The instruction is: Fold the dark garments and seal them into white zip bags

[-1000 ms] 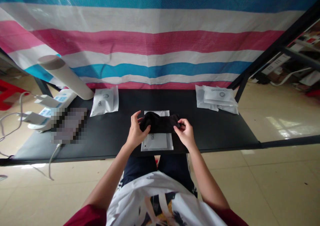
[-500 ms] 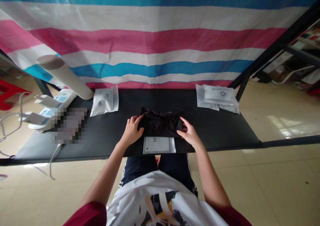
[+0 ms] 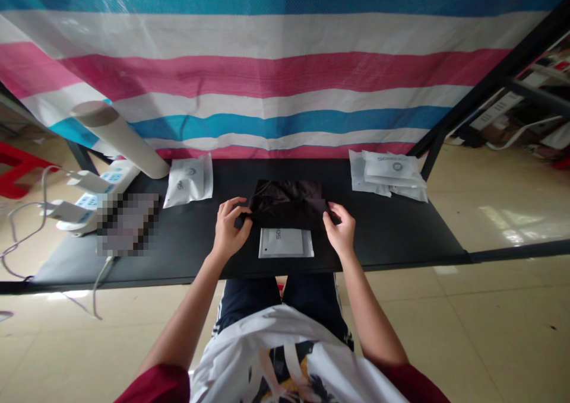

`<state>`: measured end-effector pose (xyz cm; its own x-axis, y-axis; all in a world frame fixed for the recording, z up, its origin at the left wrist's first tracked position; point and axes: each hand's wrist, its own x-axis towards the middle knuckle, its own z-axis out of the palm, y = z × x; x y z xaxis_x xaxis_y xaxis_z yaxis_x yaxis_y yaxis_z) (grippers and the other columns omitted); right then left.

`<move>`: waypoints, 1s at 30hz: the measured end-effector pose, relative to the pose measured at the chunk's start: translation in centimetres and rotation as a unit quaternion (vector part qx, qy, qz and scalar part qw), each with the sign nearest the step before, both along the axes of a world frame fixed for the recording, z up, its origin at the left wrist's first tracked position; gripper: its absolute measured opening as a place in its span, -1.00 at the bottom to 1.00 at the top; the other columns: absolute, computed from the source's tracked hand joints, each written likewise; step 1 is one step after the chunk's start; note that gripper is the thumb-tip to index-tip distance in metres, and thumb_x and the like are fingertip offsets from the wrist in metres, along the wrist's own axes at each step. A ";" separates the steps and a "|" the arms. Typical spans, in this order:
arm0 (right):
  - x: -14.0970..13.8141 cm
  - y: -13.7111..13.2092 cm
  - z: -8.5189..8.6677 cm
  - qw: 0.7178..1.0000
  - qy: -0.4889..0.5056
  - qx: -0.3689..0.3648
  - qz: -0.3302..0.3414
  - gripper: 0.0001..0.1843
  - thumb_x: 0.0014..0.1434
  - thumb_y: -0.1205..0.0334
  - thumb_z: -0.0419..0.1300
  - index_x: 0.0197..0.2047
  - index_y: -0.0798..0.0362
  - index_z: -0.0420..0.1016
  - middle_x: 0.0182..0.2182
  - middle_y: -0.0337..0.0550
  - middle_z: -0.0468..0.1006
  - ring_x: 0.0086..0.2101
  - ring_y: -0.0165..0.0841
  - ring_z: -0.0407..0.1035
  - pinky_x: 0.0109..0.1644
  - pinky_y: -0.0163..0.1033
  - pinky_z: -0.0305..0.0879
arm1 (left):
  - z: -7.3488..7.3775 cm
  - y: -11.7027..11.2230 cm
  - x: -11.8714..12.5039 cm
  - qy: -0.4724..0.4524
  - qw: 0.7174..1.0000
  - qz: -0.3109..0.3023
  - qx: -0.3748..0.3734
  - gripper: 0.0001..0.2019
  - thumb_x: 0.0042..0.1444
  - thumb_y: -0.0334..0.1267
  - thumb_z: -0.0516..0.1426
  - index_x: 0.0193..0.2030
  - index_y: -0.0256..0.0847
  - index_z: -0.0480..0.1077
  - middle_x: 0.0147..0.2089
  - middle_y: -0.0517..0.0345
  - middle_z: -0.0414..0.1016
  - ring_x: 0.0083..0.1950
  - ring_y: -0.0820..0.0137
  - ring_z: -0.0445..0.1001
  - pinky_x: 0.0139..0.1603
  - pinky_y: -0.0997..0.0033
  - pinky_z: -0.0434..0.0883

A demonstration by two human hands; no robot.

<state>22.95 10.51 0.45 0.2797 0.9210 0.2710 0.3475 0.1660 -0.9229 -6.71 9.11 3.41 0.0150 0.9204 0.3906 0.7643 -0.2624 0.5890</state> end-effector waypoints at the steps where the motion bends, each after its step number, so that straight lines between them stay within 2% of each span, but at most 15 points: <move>1: -0.1 0.0 0.1 0.999 0.044 0.004 0.001 -0.71 0.04 0.07 0.21 -0.18 0.01 0.50 -0.16 -0.01 0.63 -0.11 -0.13 0.50 0.02 -0.04 0.38 | 0.4 -0.3 0.0 -0.022 0.999 -0.026 -0.012 -0.84 0.11 -0.20 0.05 -0.33 -0.15 0.45 0.03 0.04 0.48 0.11 0.16 0.40 0.20 0.06 0.30; 3: -0.1 -0.3 0.2 0.991 0.134 -0.004 0.013 -0.78 0.02 0.06 0.16 -0.29 -0.01 0.43 -0.27 -0.07 0.64 -0.17 -0.15 0.53 0.01 -0.04 0.38 | 0.8 -1.0 0.0 -0.061 0.995 -0.073 -0.044 -0.74 0.16 -0.13 0.00 -0.45 -0.15 0.39 -0.20 0.06 0.55 -0.06 0.21 0.47 0.13 0.12 0.33; 5: 0.2 -0.7 0.2 0.977 0.211 -0.016 0.035 -0.76 0.06 0.01 0.06 -0.33 -0.02 0.38 -0.46 -0.18 0.58 -0.30 -0.18 0.55 -0.01 -0.03 0.38 | 0.8 -1.6 0.2 -0.086 0.991 -0.073 -0.064 -0.65 0.23 -0.08 -0.04 -0.50 -0.16 0.36 -0.40 0.11 0.50 -0.24 0.27 0.47 0.02 0.19 0.35; 7: 0.6 -1.1 0.2 0.964 0.257 -0.034 0.054 -0.67 0.13 -0.08 -0.04 -0.30 -0.03 0.36 -0.62 -0.29 0.47 -0.45 -0.23 0.51 -0.05 -0.03 0.38 | 0.5 -2.0 0.8 -0.088 0.993 -0.042 -0.062 -0.66 0.25 -0.04 -0.02 -0.44 -0.17 0.37 -0.41 0.14 0.48 -0.29 0.30 0.44 -0.06 0.23 0.35; 9: 0.9 -1.4 0.3 0.961 0.263 -0.055 0.056 -0.58 0.18 -0.16 -0.10 -0.26 -0.03 0.37 -0.68 -0.33 0.40 -0.55 -0.27 0.45 -0.12 -0.06 0.40 | 0.1 -2.2 2.1 -0.060 0.996 -0.032 -0.049 -0.72 0.23 -0.02 0.05 -0.29 -0.18 0.40 -0.32 0.12 0.50 -0.24 0.29 0.44 -0.09 0.24 0.34; 11: 0.9 -1.5 0.4 0.967 0.238 -0.066 0.056 -0.55 0.20 -0.19 -0.08 -0.24 -0.01 0.39 -0.68 -0.33 0.41 -0.57 -0.29 0.43 -0.20 -0.10 0.41 | -0.1 -2.2 3.8 -0.008 0.998 -0.043 -0.040 -0.69 0.18 0.02 0.12 -0.13 -0.18 0.39 -0.23 0.09 0.50 -0.17 0.25 0.43 -0.07 0.21 0.34; 13: 0.8 -1.5 0.6 0.977 0.194 -0.064 0.068 -0.58 0.22 -0.17 -0.02 -0.23 0.00 0.41 -0.61 -0.27 0.49 -0.49 -0.27 0.48 -0.20 -0.12 0.42 | -0.3 -2.0 5.4 0.056 0.996 -0.055 -0.045 -0.64 0.13 0.02 0.18 -0.04 -0.16 0.38 -0.15 0.06 0.49 -0.09 0.17 0.42 -0.05 0.17 0.34; 16: 0.5 -1.6 0.5 0.988 0.089 -0.068 0.109 -0.63 0.22 -0.13 0.08 -0.19 -0.01 0.47 -0.33 -0.13 0.64 -0.23 -0.21 0.54 -0.06 -0.10 0.41 | -0.5 -1.7 6.4 0.116 0.991 -0.036 -0.059 -0.79 0.18 -0.08 0.13 -0.14 -0.12 0.41 -0.13 0.05 0.51 -0.05 0.13 0.42 -0.06 0.14 0.31; 17: 0.5 -1.6 0.4 0.989 0.045 -0.070 0.119 -0.65 0.21 -0.11 0.12 -0.18 -0.02 0.49 -0.24 -0.10 0.65 -0.16 -0.19 0.53 -0.01 -0.08 0.39 | -0.6 -1.7 6.1 0.119 0.991 -0.005 -0.061 -0.83 0.20 -0.11 0.10 -0.20 -0.12 0.41 -0.16 0.06 0.52 -0.06 0.13 0.42 -0.07 0.14 0.31; 19: 0.4 -1.7 0.0 0.989 -0.046 -0.067 0.124 -0.69 0.19 -0.05 0.17 -0.14 -0.04 0.53 -0.14 -0.09 0.63 -0.10 -0.17 0.51 0.05 -0.06 0.37 | -0.9 -2.0 4.4 0.114 0.988 0.093 -0.058 -0.83 0.23 -0.14 0.05 -0.28 -0.13 0.38 -0.24 0.06 0.51 -0.10 0.14 0.44 -0.09 0.14 0.29; 21: 0.4 -1.7 -0.6 0.985 -0.119 -0.054 0.109 -0.72 0.20 0.02 0.16 -0.12 -0.04 0.54 -0.13 -0.06 0.63 -0.12 -0.15 0.50 0.04 -0.04 0.37 | -1.3 -2.7 1.8 0.123 0.971 0.197 -0.059 -0.81 0.21 -0.13 0.03 -0.35 -0.14 0.33 -0.29 0.05 0.48 -0.11 0.11 0.43 -0.08 0.12 0.28; 23: 0.4 -1.8 -1.1 0.982 -0.162 -0.037 0.095 -0.74 0.23 0.08 0.12 -0.11 -0.01 0.54 -0.13 -0.03 0.63 -0.13 -0.14 0.50 0.01 -0.04 0.38 | -1.7 -3.8 -0.8 0.152 0.952 0.253 -0.081 -0.80 0.18 -0.11 0.04 -0.39 -0.14 0.30 -0.30 0.04 0.46 -0.11 0.07 0.41 -0.07 0.08 0.27; 25: 0.3 -1.9 -1.5 0.979 -0.183 -0.021 0.088 -0.74 0.25 0.12 0.10 -0.10 0.01 0.54 -0.13 -0.01 0.62 -0.13 -0.15 0.50 0.00 -0.05 0.39 | -2.0 -4.9 -2.7 0.171 0.940 0.277 -0.101 -0.82 0.14 -0.10 0.06 -0.37 -0.14 0.30 -0.27 0.01 0.44 -0.09 0.04 0.39 -0.07 0.05 0.27; 27: 0.3 -2.0 -1.7 0.974 -0.207 -0.004 0.089 -0.74 0.25 0.13 0.10 -0.09 0.01 0.53 -0.11 0.01 0.61 -0.08 -0.15 0.49 0.05 -0.04 0.37 | -2.2 -5.7 -3.5 0.173 0.940 0.279 -0.093 -0.83 0.14 -0.10 0.06 -0.32 -0.15 0.34 -0.20 -0.03 0.43 -0.05 0.01 0.37 -0.07 0.04 0.29; 30: 0.2 -2.2 -1.8 0.957 -0.270 0.007 0.103 -0.66 0.23 0.08 0.15 0.02 0.00 0.50 0.04 0.03 0.56 0.09 -0.10 0.40 0.24 0.11 0.19 | -2.4 -5.8 -3.2 0.147 0.961 0.229 -0.038 -0.77 0.18 -0.08 0.05 -0.18 -0.16 0.38 -0.07 -0.07 0.42 0.02 0.04 0.36 0.03 0.05 0.32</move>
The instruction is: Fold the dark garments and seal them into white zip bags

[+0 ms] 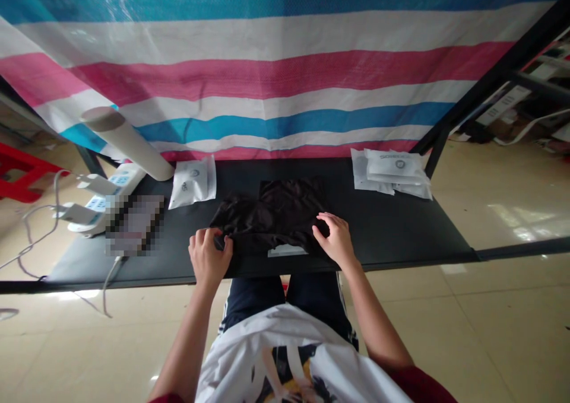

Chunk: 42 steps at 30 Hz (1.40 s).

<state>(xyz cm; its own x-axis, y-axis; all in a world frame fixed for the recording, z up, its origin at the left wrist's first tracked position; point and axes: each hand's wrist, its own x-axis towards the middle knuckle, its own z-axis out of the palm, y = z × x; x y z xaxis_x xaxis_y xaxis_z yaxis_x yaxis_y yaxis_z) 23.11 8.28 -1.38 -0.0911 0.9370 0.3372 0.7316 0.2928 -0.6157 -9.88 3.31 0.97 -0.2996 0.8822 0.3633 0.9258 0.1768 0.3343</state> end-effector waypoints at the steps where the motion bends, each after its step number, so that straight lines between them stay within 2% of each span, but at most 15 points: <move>1: 0.0 -0.1 0.0 1.000 -0.025 -0.002 0.007 -0.59 0.22 0.05 0.17 0.09 -0.01 0.46 0.11 0.03 0.51 0.15 -0.08 0.34 0.30 0.18 0.08 | -0.1 0.2 0.3 -0.008 0.999 -0.031 0.011 -0.74 0.20 -0.06 0.05 -0.12 -0.16 0.39 -0.02 -0.07 0.42 0.05 0.06 0.36 0.07 0.06 0.32; 4: 0.1 -0.4 0.0 0.995 -0.088 -0.026 0.035 -0.33 0.15 -0.06 0.23 0.28 -0.03 0.29 0.31 0.06 0.28 0.30 -0.01 0.13 0.36 0.33 -0.18 | -0.7 1.2 1.0 -0.003 0.995 -0.102 -0.014 -0.54 0.19 0.07 0.08 0.12 -0.17 0.34 0.17 -0.12 0.38 0.20 0.02 0.32 0.18 0.01 0.30; 9: 0.6 -0.2 0.5 0.983 -0.153 -0.076 0.069 0.08 -0.03 -0.29 0.30 0.42 0.04 0.07 0.40 0.12 0.06 0.38 0.04 -0.09 0.38 0.38 -0.30 | -1.9 3.1 0.5 0.061 0.985 -0.134 -0.090 -0.09 0.05 0.33 0.10 0.38 -0.29 0.13 0.43 -0.28 0.10 0.44 -0.17 0.03 0.35 -0.17 0.11; 14: 1.3 0.2 0.9 0.971 -0.199 -0.102 0.090 0.19 -0.07 -0.38 0.27 0.46 0.06 -0.03 0.42 0.11 -0.01 0.39 0.04 -0.14 0.39 0.35 -0.34 | -1.8 4.6 -1.3 0.085 0.974 -0.161 -0.133 0.05 -0.05 0.42 0.10 0.44 -0.26 0.04 0.49 -0.16 -0.01 0.50 -0.08 -0.06 0.44 -0.13 0.00; 16: 1.4 0.2 1.0 0.968 -0.209 -0.100 0.097 0.19 -0.06 -0.39 0.25 0.46 0.06 -0.04 0.42 0.10 -0.02 0.39 0.04 -0.15 0.39 0.36 -0.34 | -1.8 4.9 -1.7 0.078 0.975 -0.166 -0.127 0.01 -0.02 0.41 0.09 0.43 -0.24 0.07 0.49 -0.12 0.00 0.50 -0.06 -0.07 0.44 -0.13 -0.02; 19: 1.4 0.1 0.8 0.968 -0.214 -0.090 0.094 0.18 -0.05 -0.40 0.24 0.46 0.06 -0.03 0.42 0.11 -0.02 0.39 0.05 -0.14 0.38 0.37 -0.33 | -1.9 5.2 -2.0 0.021 0.982 -0.153 -0.109 -0.30 0.23 0.24 -0.08 0.35 -0.21 0.20 0.46 -0.04 0.12 0.49 0.06 -0.01 0.45 -0.08 0.00; 21: 1.3 0.0 0.6 0.969 -0.213 -0.083 0.090 0.17 -0.04 -0.40 0.23 0.46 0.07 -0.02 0.42 0.11 0.00 0.39 0.04 -0.13 0.38 0.37 -0.33 | -2.1 5.5 -1.8 -0.033 0.988 -0.119 -0.092 -0.44 0.34 0.09 -0.19 0.20 -0.21 0.34 0.39 -0.01 0.26 0.46 0.15 0.10 0.44 -0.01 0.05; 25: 1.1 -0.1 0.5 0.971 -0.210 -0.074 0.087 0.16 -0.03 -0.40 0.21 0.45 0.10 0.01 0.41 0.11 0.02 0.38 0.04 -0.11 0.38 0.37 -0.30 | -1.4 6.3 -0.8 -0.047 0.995 -0.059 -0.070 -0.59 0.27 0.07 -0.03 -0.14 -0.22 0.44 0.27 -0.10 0.39 0.35 0.08 0.28 0.37 -0.02 0.16; 27: 1.1 -0.2 0.6 0.971 -0.210 -0.074 0.084 0.13 -0.01 -0.40 0.20 0.44 0.11 0.03 0.41 0.10 0.03 0.38 0.03 -0.10 0.39 0.35 -0.30 | -0.4 6.4 0.2 -0.009 0.996 -0.057 -0.063 -0.65 0.21 0.05 0.07 -0.19 -0.22 0.44 0.23 -0.12 0.42 0.34 -0.01 0.28 0.34 -0.10 0.16; 29: 0.9 -0.2 0.7 0.972 -0.210 -0.074 0.079 0.08 0.04 -0.39 0.17 0.43 0.11 0.05 0.41 0.09 0.04 0.38 0.00 -0.10 0.40 0.33 -0.30 | 1.0 6.3 1.7 0.023 0.996 -0.072 -0.040 -0.68 0.19 0.02 0.10 -0.14 -0.20 0.45 0.19 -0.09 0.45 0.33 -0.03 0.26 0.33 -0.12 0.16; 31: 0.8 -0.3 0.8 0.972 -0.211 -0.076 0.071 0.04 0.08 -0.38 0.13 0.43 0.11 0.06 0.41 0.07 0.05 0.39 -0.02 -0.10 0.40 0.31 -0.30 | 2.5 6.1 3.7 0.030 0.994 -0.108 -0.020 -0.69 0.20 -0.02 0.10 -0.07 -0.18 0.43 0.13 -0.04 0.50 0.25 0.04 0.36 0.27 0.01 0.24; 33: 0.7 -0.3 0.9 0.972 -0.212 -0.077 0.064 0.02 0.11 -0.38 0.10 0.43 0.11 0.06 0.41 0.06 0.05 0.39 -0.04 -0.11 0.41 0.30 -0.30 | 3.9 5.8 6.1 0.011 0.985 -0.164 -0.047 -0.72 0.23 -0.04 0.07 -0.07 -0.16 0.43 -0.02 0.02 0.57 0.05 0.15 0.51 0.09 0.19 0.37; 35: 0.6 -0.3 0.9 0.972 -0.213 -0.080 0.056 0.01 0.12 -0.39 0.08 0.43 0.10 0.05 0.41 0.05 0.05 0.39 -0.05 -0.11 0.41 0.29 -0.29 | 4.8 5.4 8.6 -0.010 0.967 -0.235 -0.095 -0.74 0.27 -0.07 0.03 -0.09 -0.14 0.43 -0.12 0.08 0.60 -0.09 0.25 0.56 -0.08 0.34 0.39; 38: 0.5 -0.3 0.9 0.972 -0.213 -0.083 0.050 -0.02 0.15 -0.38 0.06 0.43 0.09 0.05 0.40 0.05 0.07 0.38 -0.05 -0.08 0.41 0.28 -0.26 | 4.8 4.3 11.2 -0.006 0.939 -0.306 -0.159 -0.76 0.31 -0.11 -0.01 -0.13 -0.12 0.45 -0.19 0.12 0.61 -0.18 0.31 0.58 -0.25 0.43 0.35; 42: 0.5 -0.2 0.8 0.975 -0.205 -0.074 0.049 -0.05 0.17 -0.37 0.04 0.43 0.09 0.07 0.40 0.04 0.09 0.38 -0.05 -0.06 0.40 0.27 -0.23 | 3.3 2.4 11.1 0.028 0.933 -0.281 -0.225 -0.71 0.34 -0.12 -0.06 -0.18 -0.13 0.46 -0.24 0.09 0.62 -0.26 0.30 0.58 -0.36 0.46 0.26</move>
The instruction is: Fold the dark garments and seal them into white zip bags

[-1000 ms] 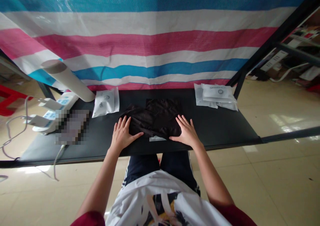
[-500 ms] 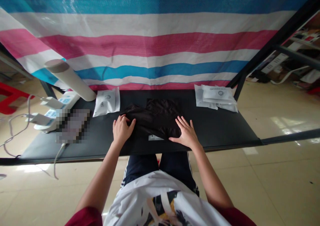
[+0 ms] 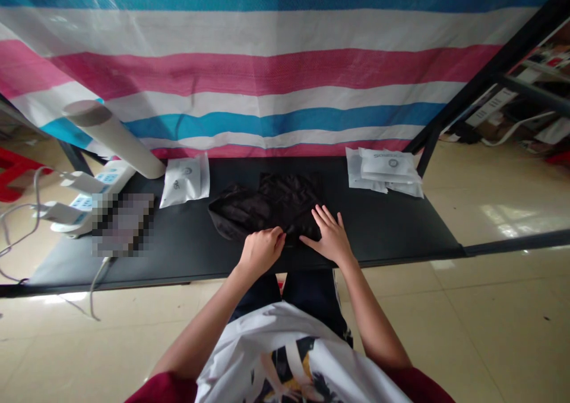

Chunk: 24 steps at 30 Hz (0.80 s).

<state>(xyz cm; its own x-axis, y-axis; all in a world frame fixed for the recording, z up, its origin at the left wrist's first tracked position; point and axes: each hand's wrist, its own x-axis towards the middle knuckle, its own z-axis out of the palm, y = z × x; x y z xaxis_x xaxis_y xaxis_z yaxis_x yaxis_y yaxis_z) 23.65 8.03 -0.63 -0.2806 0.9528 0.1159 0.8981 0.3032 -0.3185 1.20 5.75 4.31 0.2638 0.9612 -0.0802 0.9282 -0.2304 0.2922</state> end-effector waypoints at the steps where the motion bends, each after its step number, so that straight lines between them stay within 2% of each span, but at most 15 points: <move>1: 0.0 0.0 0.0 1.000 0.003 0.002 0.000 -0.05 0.17 -0.36 0.04 0.42 0.09 0.08 0.39 0.04 0.09 0.38 -0.05 -0.06 0.40 0.27 -0.24 | -0.4 -0.4 -0.6 0.014 1.000 0.017 -0.006 -0.69 0.34 -0.11 -0.06 -0.20 -0.13 0.46 -0.24 0.07 0.62 -0.28 0.30 0.58 -0.38 0.46 0.24; 7: 0.1 0.0 -0.1 1.000 0.011 0.006 0.003 -0.09 0.20 -0.33 0.04 0.42 0.09 0.09 0.39 0.04 0.10 0.37 -0.03 -0.05 0.40 0.29 -0.24 | -1.3 -0.6 -5.0 0.105 0.984 0.144 0.012 -0.53 0.33 0.02 -0.11 -0.40 -0.16 0.47 -0.38 0.00 0.57 -0.33 0.21 0.56 -0.41 0.40 0.24; 10: 0.1 0.0 -0.1 1.000 0.008 0.006 0.003 -0.10 0.20 -0.32 0.04 0.42 0.08 0.09 0.39 0.05 0.10 0.37 -0.02 -0.05 0.40 0.30 -0.23 | -1.5 0.1 -6.6 0.115 0.976 0.176 0.060 -0.52 0.31 0.07 -0.08 -0.39 -0.16 0.49 -0.35 -0.04 0.55 -0.22 0.15 0.54 -0.35 0.34 0.32; 13: 0.1 0.0 -0.1 1.000 0.008 0.007 0.004 -0.11 0.21 -0.31 0.05 0.42 0.08 0.09 0.39 0.04 0.10 0.37 -0.03 -0.05 0.40 0.30 -0.23 | -2.0 0.7 -7.8 0.084 0.974 0.157 0.139 -0.60 0.25 0.09 0.02 -0.15 -0.16 0.51 -0.11 -0.06 0.55 0.00 0.09 0.46 -0.10 0.22 0.40; 15: 0.1 0.0 0.0 1.000 0.009 0.005 0.003 -0.11 0.21 -0.30 0.05 0.42 0.09 0.09 0.40 0.03 0.09 0.38 -0.04 -0.05 0.40 0.30 -0.23 | -2.6 0.9 -8.7 0.071 0.972 0.151 0.168 -0.52 0.20 0.13 0.06 0.05 -0.19 0.45 0.08 -0.09 0.48 0.12 0.03 0.39 0.06 0.12 0.38; 20: 0.1 -0.1 0.2 1.000 0.013 -0.003 0.003 -0.11 0.19 -0.29 0.08 0.43 0.06 0.09 0.40 0.02 0.09 0.38 -0.02 -0.06 0.40 0.30 -0.22 | -4.1 1.3 -10.8 0.050 0.974 0.149 0.164 -0.20 0.10 0.29 0.07 0.32 -0.28 0.23 0.33 -0.21 0.26 0.36 -0.02 0.20 0.32 0.03 0.20; 24: 0.1 -0.1 0.2 1.000 0.017 -0.002 0.011 -0.09 0.18 -0.30 0.09 0.43 0.05 0.08 0.40 0.02 0.09 0.38 -0.02 -0.06 0.40 0.30 -0.24 | -5.0 1.4 -11.7 0.055 0.976 0.155 0.142 -0.01 0.05 0.36 0.06 0.43 -0.36 0.03 0.46 -0.28 0.03 0.47 -0.06 0.00 0.41 -0.04 0.06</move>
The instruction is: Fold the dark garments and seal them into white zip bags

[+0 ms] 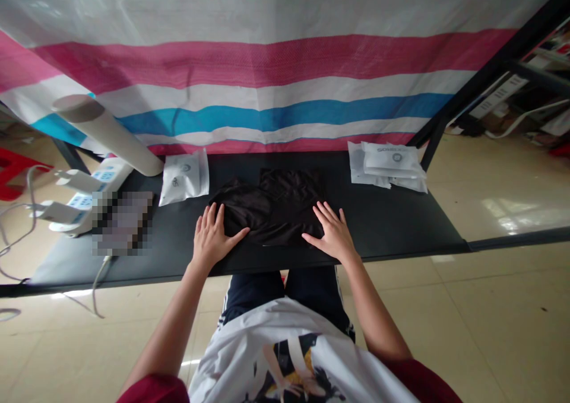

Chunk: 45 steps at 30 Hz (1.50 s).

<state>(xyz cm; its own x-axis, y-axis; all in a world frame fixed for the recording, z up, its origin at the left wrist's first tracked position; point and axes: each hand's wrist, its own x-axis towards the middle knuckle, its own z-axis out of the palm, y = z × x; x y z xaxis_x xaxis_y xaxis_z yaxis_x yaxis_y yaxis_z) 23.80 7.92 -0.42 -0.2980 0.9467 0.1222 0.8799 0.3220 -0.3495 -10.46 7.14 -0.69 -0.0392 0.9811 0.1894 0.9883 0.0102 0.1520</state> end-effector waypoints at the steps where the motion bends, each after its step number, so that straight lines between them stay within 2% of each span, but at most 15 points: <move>1: 0.0 0.0 -0.1 1.000 0.002 0.000 0.001 -0.09 0.18 -0.31 0.08 0.42 0.06 0.09 0.40 0.02 0.09 0.38 -0.02 -0.06 0.40 0.30 -0.24 | -0.1 0.0 0.0 -0.001 1.000 0.003 -0.003 0.01 0.05 0.36 0.04 0.44 -0.38 0.00 0.47 -0.28 0.00 0.49 -0.06 -0.03 0.42 -0.05 0.04; 8: 0.4 0.1 -0.9 0.997 0.052 0.027 -0.043 -0.23 0.27 -0.24 0.02 0.38 0.08 0.19 0.38 0.04 0.13 0.38 -0.06 -0.06 0.40 0.20 -0.09 | -0.5 -0.2 0.1 -0.010 1.000 0.009 -0.003 -0.03 0.12 0.34 -0.03 0.45 -0.43 -0.02 0.50 -0.27 -0.07 0.51 -0.02 -0.08 0.44 -0.04 -0.01; 14: 0.3 0.2 -1.2 0.998 0.040 0.032 -0.048 -0.29 0.30 -0.20 0.01 0.34 0.08 0.26 0.38 0.03 0.15 0.37 -0.06 -0.02 0.40 0.18 -0.09 | -0.4 -0.2 0.2 -0.005 1.000 0.015 -0.004 -0.03 0.12 0.34 -0.03 0.45 -0.43 -0.02 0.49 -0.28 -0.07 0.51 -0.02 -0.08 0.44 -0.04 0.00; 22: 0.4 0.2 -1.1 0.997 0.049 0.031 -0.048 -0.34 0.31 -0.17 0.01 0.34 0.01 0.27 0.37 -0.03 0.17 0.36 -0.06 0.02 0.40 0.19 -0.06 | -0.4 -0.2 0.3 -0.012 1.000 0.018 -0.007 -0.04 0.13 0.33 -0.02 0.45 -0.41 -0.03 0.49 -0.27 -0.06 0.51 -0.01 -0.09 0.44 -0.04 0.00; 26: 1.8 0.6 -1.7 0.995 0.058 0.031 -0.071 -0.35 0.33 -0.15 -0.04 0.34 0.02 0.26 0.36 -0.02 0.20 0.34 -0.11 0.07 0.38 0.13 0.01 | -0.4 -0.3 0.2 -0.016 1.000 0.019 -0.004 -0.06 0.14 0.32 -0.01 0.45 -0.38 -0.02 0.49 -0.25 -0.05 0.51 0.00 -0.08 0.44 -0.03 0.00; 30: 5.8 0.6 -2.3 0.989 -0.001 0.031 -0.142 -0.32 0.35 -0.17 -0.10 0.35 0.06 0.23 0.37 0.03 0.16 0.36 -0.06 0.00 0.37 0.18 -0.01 | -0.6 -0.3 0.0 -0.018 1.000 0.015 -0.005 -0.10 0.18 0.30 -0.05 0.44 -0.38 0.01 0.49 -0.25 -0.05 0.51 0.02 -0.08 0.45 -0.02 0.00; 33: 10.3 0.2 -2.6 0.975 -0.058 0.012 -0.212 -0.29 0.34 -0.19 -0.13 0.39 0.05 0.17 0.40 0.04 0.10 0.37 -0.02 -0.06 0.36 0.23 -0.04 | -0.7 -0.3 -0.1 -0.020 1.000 0.012 -0.002 -0.12 0.20 0.28 -0.06 0.44 -0.38 0.01 0.50 -0.25 -0.06 0.51 0.02 -0.09 0.45 -0.03 -0.01; 36: 15.3 -0.1 -2.8 0.949 -0.096 -0.015 -0.299 -0.21 0.32 -0.24 -0.18 0.43 0.10 0.09 0.41 0.08 0.05 0.38 0.01 -0.10 0.36 0.24 -0.09 | -0.8 -0.3 -0.1 -0.024 1.000 0.014 -0.002 -0.14 0.21 0.27 -0.06 0.45 -0.36 0.00 0.50 -0.23 -0.06 0.51 0.02 -0.09 0.45 -0.03 0.00; 41: 22.9 0.6 -2.8 0.910 -0.102 -0.049 -0.399 -0.11 0.30 -0.28 -0.22 0.47 0.19 -0.05 0.42 0.17 -0.02 0.38 0.04 -0.15 0.36 0.27 -0.16 | -0.9 -0.3 -0.1 -0.025 1.000 0.013 0.003 -0.16 0.22 0.25 -0.07 0.45 -0.35 0.00 0.50 -0.22 -0.06 0.52 0.03 -0.09 0.45 -0.03 0.00; 43: 25.2 1.3 -2.5 0.898 -0.096 -0.052 -0.427 -0.11 0.31 -0.25 -0.21 0.46 0.25 -0.06 0.41 0.25 -0.02 0.39 0.05 -0.17 0.35 0.24 -0.17 | -1.0 -0.3 -0.1 -0.024 1.000 0.013 0.004 -0.16 0.22 0.25 -0.08 0.45 -0.35 0.01 0.50 -0.22 -0.06 0.52 0.03 -0.09 0.45 -0.03 0.00; 45: 27.1 2.1 -2.1 0.882 -0.084 -0.063 -0.459 -0.12 0.32 -0.23 -0.20 0.46 0.28 -0.05 0.38 0.37 0.02 0.37 0.08 -0.12 0.30 0.22 -0.11 | -1.0 -0.2 -0.2 -0.022 1.000 0.014 0.004 -0.16 0.22 0.25 -0.08 0.44 -0.36 0.01 0.50 -0.22 -0.05 0.52 0.03 -0.09 0.45 -0.03 0.00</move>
